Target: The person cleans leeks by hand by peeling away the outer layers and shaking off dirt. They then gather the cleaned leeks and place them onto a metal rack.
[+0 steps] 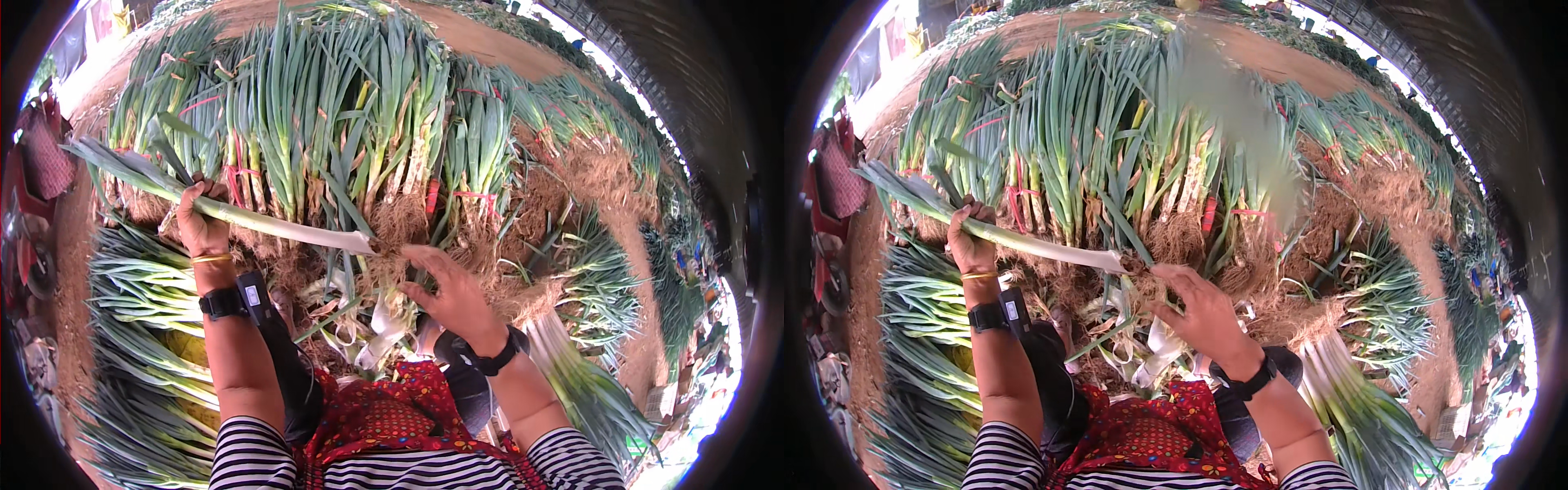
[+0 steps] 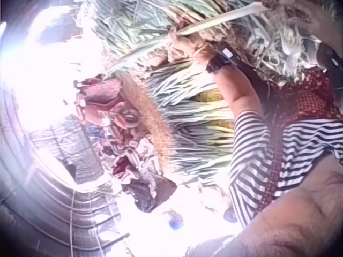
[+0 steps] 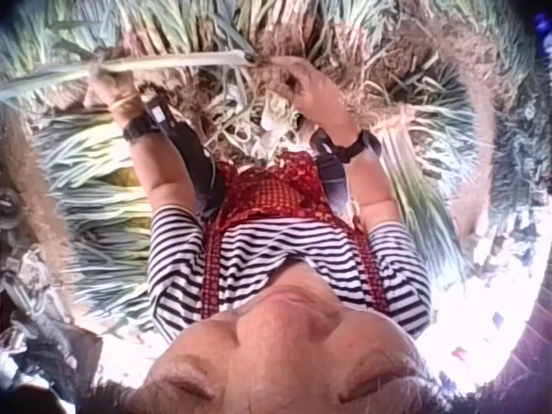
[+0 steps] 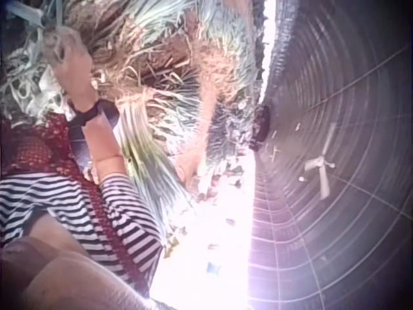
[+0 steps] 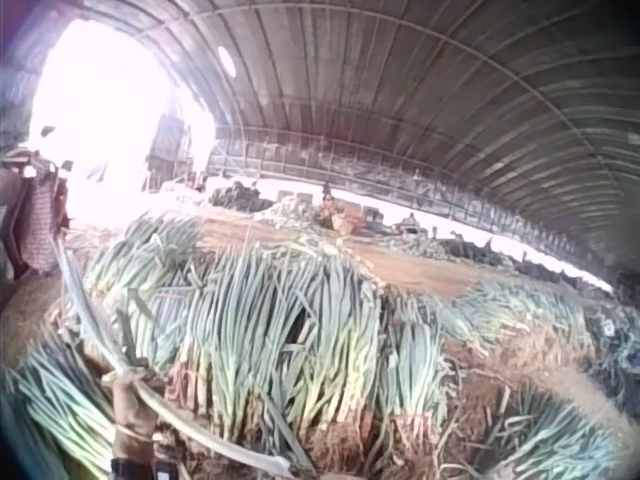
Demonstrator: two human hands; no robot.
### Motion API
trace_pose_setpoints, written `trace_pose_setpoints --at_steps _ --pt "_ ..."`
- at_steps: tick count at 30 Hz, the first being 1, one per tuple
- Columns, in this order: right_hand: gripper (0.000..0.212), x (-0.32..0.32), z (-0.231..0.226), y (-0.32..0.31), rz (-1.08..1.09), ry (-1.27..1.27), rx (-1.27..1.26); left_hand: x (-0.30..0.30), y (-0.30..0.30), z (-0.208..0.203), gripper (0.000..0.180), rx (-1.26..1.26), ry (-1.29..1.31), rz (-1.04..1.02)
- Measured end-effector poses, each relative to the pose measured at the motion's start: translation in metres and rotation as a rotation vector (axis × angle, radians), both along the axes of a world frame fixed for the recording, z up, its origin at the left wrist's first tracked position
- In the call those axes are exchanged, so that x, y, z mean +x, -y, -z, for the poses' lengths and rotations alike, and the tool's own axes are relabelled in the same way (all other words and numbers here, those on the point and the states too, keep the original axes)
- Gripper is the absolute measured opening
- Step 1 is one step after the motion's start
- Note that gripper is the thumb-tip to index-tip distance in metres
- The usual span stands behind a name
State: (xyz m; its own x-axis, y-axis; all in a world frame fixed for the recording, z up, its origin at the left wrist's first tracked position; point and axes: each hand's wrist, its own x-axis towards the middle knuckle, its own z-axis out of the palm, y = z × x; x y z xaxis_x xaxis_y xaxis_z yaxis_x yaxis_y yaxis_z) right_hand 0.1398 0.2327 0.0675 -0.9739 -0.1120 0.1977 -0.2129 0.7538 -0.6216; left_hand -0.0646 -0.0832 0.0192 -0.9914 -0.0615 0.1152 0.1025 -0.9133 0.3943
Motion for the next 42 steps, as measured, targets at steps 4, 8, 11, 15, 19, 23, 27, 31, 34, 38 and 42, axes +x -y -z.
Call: trace_pose_setpoints --at_steps 4,8,11,15,19,23,27,31,34,38,42 --pt "0.052 -0.028 -0.006 0.018 0.002 -0.394 0.332 0.009 -0.021 -0.026 0.043 0.173 -0.151 0.017" --pt "0.058 -0.042 0.003 0.035 -0.003 -0.141 0.336 0.012 -0.009 -0.019 0.064 0.115 -0.249 0.031" --pt "0.049 -0.042 0.015 0.028 -0.026 -0.164 0.29 0.022 -0.036 -0.035 0.052 -0.055 0.094 -0.042" --pt "0.043 -0.042 0.019 0.035 -0.061 -0.259 0.28 0.018 -0.025 -0.006 0.025 -0.279 0.332 -0.045" --pt "0.037 -0.037 0.028 0.038 -0.054 -0.247 0.156 0.01 -0.027 0.011 0.024 -0.109 0.337 0.054" --pt "0.029 -0.033 0.029 0.041 -0.02 -0.186 -0.038 0.011 -0.03 0.007 0.024 -0.077 0.293 0.011" --pt "0.025 -0.03 0.038 0.043 0.007 -0.192 -0.152 0.016 -0.035 -0.003 0.027 -0.049 0.225 0.023" --pt "0.023 -0.025 0.041 0.049 0.052 -0.219 -0.177 0.02 -0.037 -0.009 0.026 -0.049 0.193 0.032" --pt "0.02 -0.022 0.05 0.05 0.116 -0.2 -0.089 0.027 -0.04 -0.02 0.023 -0.034 0.175 0.048" --pt "0.022 -0.019 0.062 0.048 0.131 -0.223 -0.107 0.034 -0.038 -0.025 0.031 -0.012 0.126 0.098" --pt "0.028 -0.021 0.093 0.034 0.08 0.206 -0.56 0.039 -0.041 -0.032 0.047 0.011 -0.048 0.115"
